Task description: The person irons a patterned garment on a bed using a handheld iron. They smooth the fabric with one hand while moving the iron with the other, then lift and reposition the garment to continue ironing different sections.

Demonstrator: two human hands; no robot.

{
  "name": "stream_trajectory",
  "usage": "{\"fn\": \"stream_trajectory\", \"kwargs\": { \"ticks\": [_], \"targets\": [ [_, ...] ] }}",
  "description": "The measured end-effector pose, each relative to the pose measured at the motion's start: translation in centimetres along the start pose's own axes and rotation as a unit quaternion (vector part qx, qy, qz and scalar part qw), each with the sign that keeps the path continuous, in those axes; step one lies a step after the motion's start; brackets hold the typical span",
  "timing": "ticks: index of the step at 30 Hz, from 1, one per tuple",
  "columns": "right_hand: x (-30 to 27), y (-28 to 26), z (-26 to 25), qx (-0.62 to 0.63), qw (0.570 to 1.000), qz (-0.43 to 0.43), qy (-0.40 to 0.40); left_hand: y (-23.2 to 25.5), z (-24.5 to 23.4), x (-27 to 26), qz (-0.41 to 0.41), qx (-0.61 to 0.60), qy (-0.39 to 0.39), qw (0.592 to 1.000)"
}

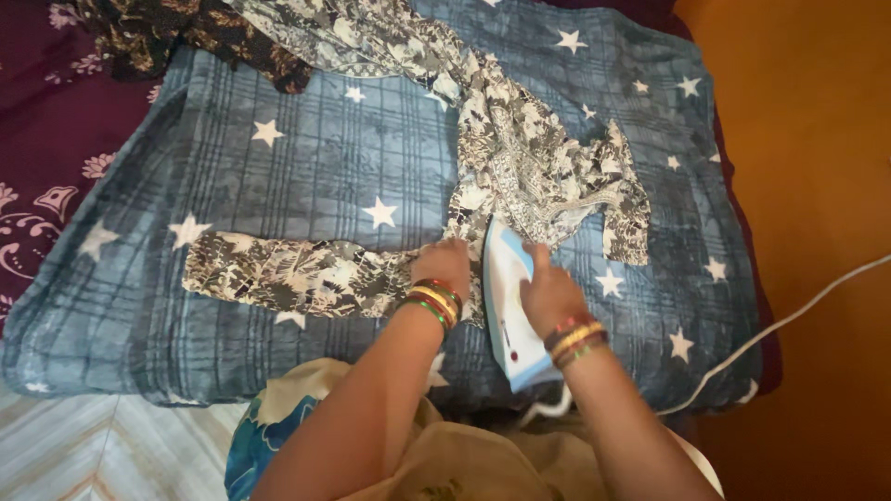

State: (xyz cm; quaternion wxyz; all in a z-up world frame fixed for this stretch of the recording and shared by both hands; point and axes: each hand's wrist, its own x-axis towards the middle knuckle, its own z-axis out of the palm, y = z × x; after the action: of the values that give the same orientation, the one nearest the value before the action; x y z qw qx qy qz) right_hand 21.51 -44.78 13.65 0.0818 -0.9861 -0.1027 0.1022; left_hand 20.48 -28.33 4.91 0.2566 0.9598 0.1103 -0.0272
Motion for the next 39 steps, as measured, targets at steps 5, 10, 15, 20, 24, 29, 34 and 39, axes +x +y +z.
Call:
{"fn": "stream_trajectory", "kwargs": {
  "ticks": [5,10,15,20,24,29,34,39],
  "targets": [
    [7.0,-1.4,-0.7,0.015,1.0,0.013,-0.007,-1.1,0.7,0.5,-0.007,0.014,-0.041,0.999],
    [9.1,-1.9,-1.7,0.042,0.997,-0.065,-0.011,-1.1,0.4,0.4,0.005,0.017,-0.045,0.999],
    [3.6,-1.1,-1.8,0.037,0.996,-0.052,-0.062,-1.4,0.9,0.4,0.012,0.012,-0.033,0.999],
    [-3.5,1.6,-2.8,0.027,0.989,-0.132,-0.057,-1.5,1.4,0.6,0.024,0.019,-0.021,0.999],
    [-3.7,7.2,-5.7,0.138,0.989,-0.046,-0.035,-1.2,0.3,0.6,0.026,0.01,-0.044,0.999],
    [0.3,21.1,-9.9,0.26,0.955,0.055,0.134,-0.6,-2.0,-0.1,0.01,0.019,-0.07,0.997],
    [4.9,33.5,-8.0,0.375,0.868,0.043,0.322,-0.7,-3.8,0.0,-0.005,-0.007,0.069,0.998],
    [6.2,38.6,-1.1,0.691,0.585,-0.029,0.422,-1.5,-4.3,0.9,-0.055,-0.089,-0.001,0.995]
  ]
}}
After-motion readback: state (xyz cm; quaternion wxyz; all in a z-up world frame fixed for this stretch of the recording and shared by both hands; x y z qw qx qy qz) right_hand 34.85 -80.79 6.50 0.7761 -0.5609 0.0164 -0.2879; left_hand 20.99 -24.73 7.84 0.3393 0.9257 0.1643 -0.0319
